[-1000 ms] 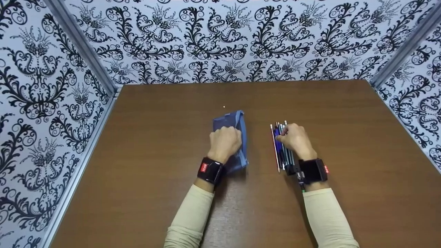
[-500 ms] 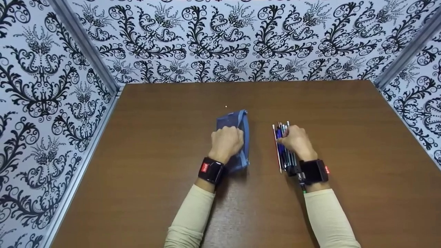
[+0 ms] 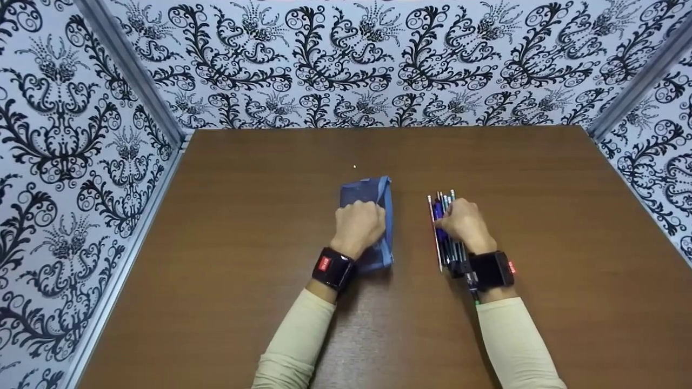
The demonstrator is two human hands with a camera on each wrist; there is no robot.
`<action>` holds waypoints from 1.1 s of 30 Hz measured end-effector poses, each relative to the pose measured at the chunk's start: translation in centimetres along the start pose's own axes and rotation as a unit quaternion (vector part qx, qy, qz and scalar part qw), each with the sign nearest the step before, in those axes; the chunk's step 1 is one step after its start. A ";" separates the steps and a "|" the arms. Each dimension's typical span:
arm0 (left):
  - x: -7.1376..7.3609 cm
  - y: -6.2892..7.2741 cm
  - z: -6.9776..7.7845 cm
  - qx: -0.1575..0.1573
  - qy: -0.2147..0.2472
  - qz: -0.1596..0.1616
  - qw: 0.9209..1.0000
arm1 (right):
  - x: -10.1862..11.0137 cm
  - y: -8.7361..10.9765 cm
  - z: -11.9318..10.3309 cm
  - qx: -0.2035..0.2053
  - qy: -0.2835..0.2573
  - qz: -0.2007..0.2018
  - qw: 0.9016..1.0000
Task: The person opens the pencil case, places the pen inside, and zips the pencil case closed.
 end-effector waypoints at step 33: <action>1.0 0.3 -0.3 0.004 0.014 0.062 0.998 | 2.2 0.7 -0.4 0.008 -0.019 0.043 0.999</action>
Point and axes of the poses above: each hand's wrist, its own y-axis away from the middle knuckle, its own x-axis out of the back of the hand, z = x × y, the point moved 9 cm from there along -y, towards the middle knuckle, and after that the axes turned 12 degrees about x, right-handed, at the moved point
